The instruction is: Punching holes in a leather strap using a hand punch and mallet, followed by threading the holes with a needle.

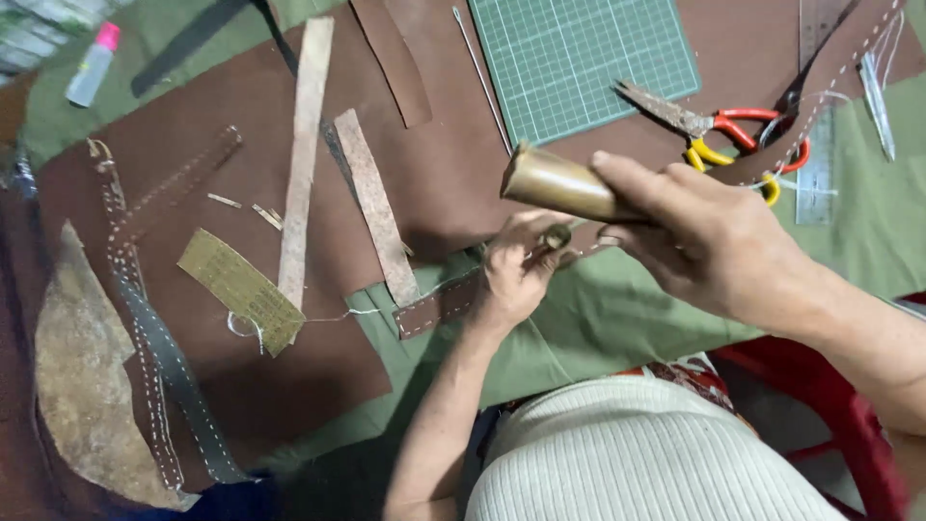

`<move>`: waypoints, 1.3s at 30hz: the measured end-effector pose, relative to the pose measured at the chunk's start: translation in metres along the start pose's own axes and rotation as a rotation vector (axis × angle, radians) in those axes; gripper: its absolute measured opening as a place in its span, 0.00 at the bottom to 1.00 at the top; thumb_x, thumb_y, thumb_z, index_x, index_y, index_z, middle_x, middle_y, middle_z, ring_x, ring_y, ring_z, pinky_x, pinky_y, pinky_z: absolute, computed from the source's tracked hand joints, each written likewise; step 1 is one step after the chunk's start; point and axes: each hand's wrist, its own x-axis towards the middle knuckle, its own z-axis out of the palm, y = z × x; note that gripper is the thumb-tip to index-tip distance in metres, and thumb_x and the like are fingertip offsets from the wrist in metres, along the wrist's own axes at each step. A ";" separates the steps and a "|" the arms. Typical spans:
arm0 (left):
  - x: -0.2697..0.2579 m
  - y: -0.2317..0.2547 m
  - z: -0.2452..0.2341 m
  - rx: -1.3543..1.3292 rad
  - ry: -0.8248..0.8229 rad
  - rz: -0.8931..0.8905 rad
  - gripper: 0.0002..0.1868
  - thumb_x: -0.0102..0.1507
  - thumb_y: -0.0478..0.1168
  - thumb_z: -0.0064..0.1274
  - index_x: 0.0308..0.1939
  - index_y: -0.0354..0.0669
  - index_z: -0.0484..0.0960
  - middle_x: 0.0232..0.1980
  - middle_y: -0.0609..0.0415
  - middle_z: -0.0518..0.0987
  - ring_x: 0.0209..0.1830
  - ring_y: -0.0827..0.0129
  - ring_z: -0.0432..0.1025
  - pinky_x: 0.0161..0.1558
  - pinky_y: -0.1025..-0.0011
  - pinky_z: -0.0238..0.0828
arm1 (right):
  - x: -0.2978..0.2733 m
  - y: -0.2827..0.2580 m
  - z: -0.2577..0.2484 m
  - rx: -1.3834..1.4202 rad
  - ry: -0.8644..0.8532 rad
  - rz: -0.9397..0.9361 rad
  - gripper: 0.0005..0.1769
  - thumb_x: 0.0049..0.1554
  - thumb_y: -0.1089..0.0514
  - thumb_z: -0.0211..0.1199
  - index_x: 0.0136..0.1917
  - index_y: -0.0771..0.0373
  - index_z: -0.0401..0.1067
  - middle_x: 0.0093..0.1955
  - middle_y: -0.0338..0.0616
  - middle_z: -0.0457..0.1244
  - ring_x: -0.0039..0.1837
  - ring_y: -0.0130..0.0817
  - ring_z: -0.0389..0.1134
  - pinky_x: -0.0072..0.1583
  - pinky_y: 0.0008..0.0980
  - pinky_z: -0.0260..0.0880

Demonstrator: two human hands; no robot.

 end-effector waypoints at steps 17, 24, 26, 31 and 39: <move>0.016 0.013 -0.007 -0.066 0.187 -0.315 0.21 0.52 0.43 0.75 0.48 0.52 0.86 0.36 0.59 0.83 0.40 0.76 0.78 0.48 0.72 0.77 | -0.064 0.021 0.132 0.226 -0.444 0.265 0.22 0.41 0.52 0.74 0.48 0.52 0.69 0.82 0.34 0.52 0.46 0.58 0.74 0.47 0.55 0.79; 0.006 -0.020 0.005 -0.141 0.372 -0.345 0.20 0.56 0.39 0.73 0.46 0.49 0.78 0.38 0.57 0.83 0.39 0.74 0.77 0.47 0.71 0.75 | -0.052 0.015 0.124 0.201 -0.567 0.314 0.19 0.44 0.53 0.70 0.49 0.53 0.68 0.84 0.30 0.49 0.48 0.62 0.74 0.50 0.59 0.79; -0.007 -0.056 0.008 -0.290 0.523 -0.469 0.26 0.55 0.36 0.73 0.51 0.45 0.75 0.45 0.53 0.82 0.43 0.73 0.78 0.42 0.75 0.78 | -0.055 0.017 0.128 0.167 -0.560 0.314 0.18 0.44 0.50 0.69 0.47 0.50 0.68 0.85 0.24 0.47 0.47 0.60 0.74 0.49 0.54 0.79; 0.009 -0.031 -0.012 -0.453 0.627 -0.447 0.19 0.67 0.36 0.59 0.59 0.36 0.71 0.52 0.47 0.81 0.49 0.68 0.78 0.41 0.81 0.76 | -0.054 0.016 0.127 0.211 -0.536 0.309 0.18 0.45 0.50 0.69 0.47 0.52 0.67 0.84 0.27 0.48 0.48 0.62 0.74 0.49 0.56 0.79; 0.009 -0.011 -0.010 -0.396 0.417 -0.289 0.23 0.70 0.36 0.54 0.67 0.32 0.68 0.56 0.40 0.80 0.55 0.61 0.78 0.44 0.78 0.78 | -0.058 0.017 0.133 0.177 -0.521 0.292 0.19 0.44 0.49 0.69 0.47 0.51 0.67 0.85 0.26 0.46 0.48 0.59 0.74 0.49 0.52 0.79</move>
